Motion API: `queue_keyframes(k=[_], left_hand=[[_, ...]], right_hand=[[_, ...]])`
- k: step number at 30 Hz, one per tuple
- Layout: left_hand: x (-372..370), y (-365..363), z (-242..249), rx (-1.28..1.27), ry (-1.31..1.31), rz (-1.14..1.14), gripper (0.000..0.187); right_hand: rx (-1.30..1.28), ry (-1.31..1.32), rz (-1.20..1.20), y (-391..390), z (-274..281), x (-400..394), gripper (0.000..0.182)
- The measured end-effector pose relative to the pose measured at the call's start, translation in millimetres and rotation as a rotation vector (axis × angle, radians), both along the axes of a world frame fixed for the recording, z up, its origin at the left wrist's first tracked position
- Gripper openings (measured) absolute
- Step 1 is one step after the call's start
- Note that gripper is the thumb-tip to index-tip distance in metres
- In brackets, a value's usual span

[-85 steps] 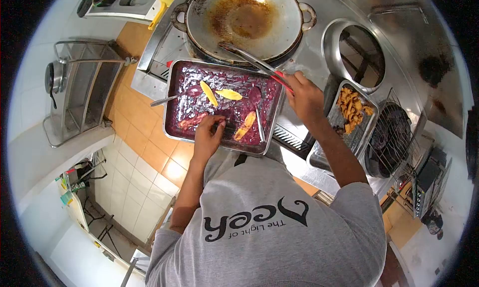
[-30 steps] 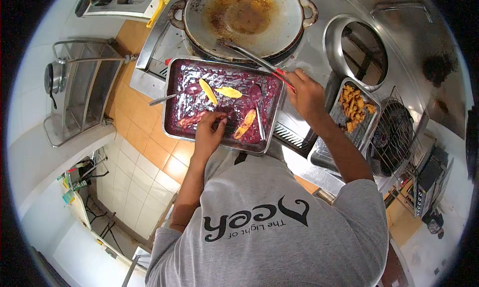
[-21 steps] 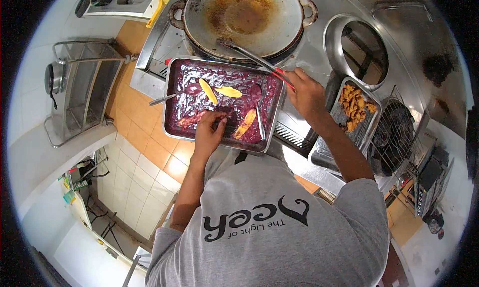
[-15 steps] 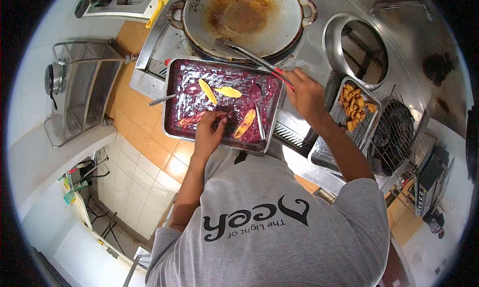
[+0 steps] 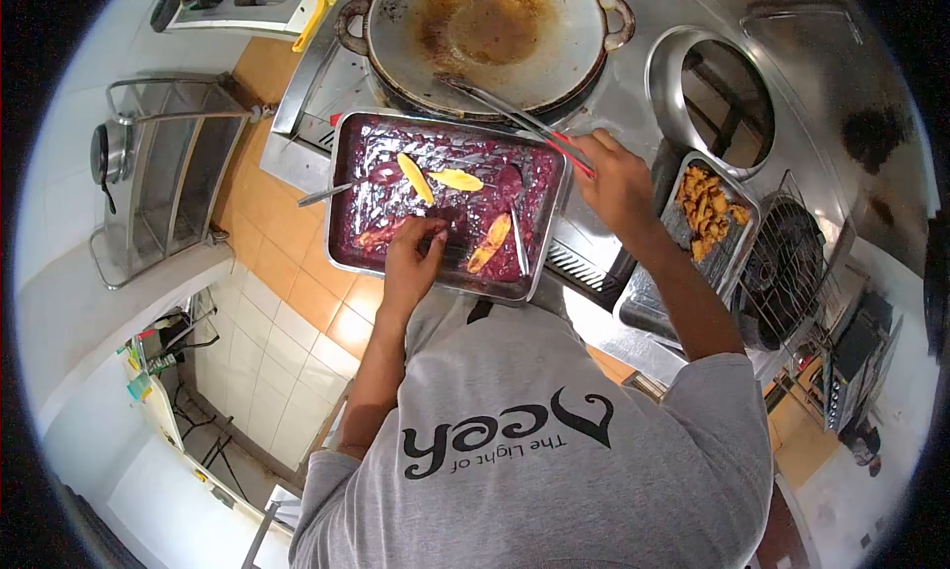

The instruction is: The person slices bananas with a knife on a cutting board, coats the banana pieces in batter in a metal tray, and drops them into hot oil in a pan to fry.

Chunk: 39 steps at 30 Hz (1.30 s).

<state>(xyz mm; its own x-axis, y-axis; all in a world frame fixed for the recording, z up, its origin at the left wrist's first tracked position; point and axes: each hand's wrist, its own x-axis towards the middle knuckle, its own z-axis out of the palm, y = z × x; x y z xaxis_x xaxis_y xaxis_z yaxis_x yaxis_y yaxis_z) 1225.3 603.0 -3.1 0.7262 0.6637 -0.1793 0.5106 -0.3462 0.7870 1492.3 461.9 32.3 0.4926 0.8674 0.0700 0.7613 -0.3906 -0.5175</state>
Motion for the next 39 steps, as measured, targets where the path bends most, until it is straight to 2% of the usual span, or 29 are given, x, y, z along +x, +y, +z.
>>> queue_keyframes(k=[1,4,7,13,16,21,24,27,30,31,34,38,39], left_hand=[[-1,1,-4,0.062,-0.076,-0.011,0.014],[-1,1,0,0.047,-0.037,-0.015,0.014],[-1,2,2,-0.065,-0.004,0.035,0.015],[-5,4,-6,0.161,-0.073,-0.035,0.015],[-1,3,1,0.035,-0.042,-0.024,0.014],[1,0,-3,0.01,-0.085,0.006,0.015],[0,-1,2,-0.053,0.004,0.016,0.015],[-8,0,-6,0.005,-0.084,0.028,0.015],[-16,1,-8,0.069,-0.105,0.046,0.016],[-19,2,-6,0.026,-0.049,0.05,0.017],[-29,1,-15,0.067,-0.068,0.082,0.017],[-33,-1,-7,-0.087,-0.026,0.138,0.016],[-33,-2,-8,-0.03,-0.015,0.139,0.016]], right_hand=[[-0.009,-0.014,0.004,2,2,1,0.031],[-0.063,-0.002,-0.024,2,9,5,0.028],[-0.035,0.003,-0.006,-7,11,9,0.028],[-0.112,-0.003,0.005,-10,31,19,0.03],[-0.142,-0.023,0.014,-17,47,32,0.028],[-0.255,-0.16,-0.005,-26,73,68,0.026],[-0.243,-0.21,0.055,-22,74,96,0.028],[-0.275,-0.243,0.066,-11,75,122,0.029],[-0.37,-0.181,-0.081,3,86,134,0.027],[-0.366,-0.226,-0.06,4,80,147,0.028],[-0.358,-0.109,-0.054,13,70,179,0.029],[-0.352,-0.032,-0.06,27,62,211,0.033],[-0.304,-0.022,-0.027,33,59,216,0.033]])
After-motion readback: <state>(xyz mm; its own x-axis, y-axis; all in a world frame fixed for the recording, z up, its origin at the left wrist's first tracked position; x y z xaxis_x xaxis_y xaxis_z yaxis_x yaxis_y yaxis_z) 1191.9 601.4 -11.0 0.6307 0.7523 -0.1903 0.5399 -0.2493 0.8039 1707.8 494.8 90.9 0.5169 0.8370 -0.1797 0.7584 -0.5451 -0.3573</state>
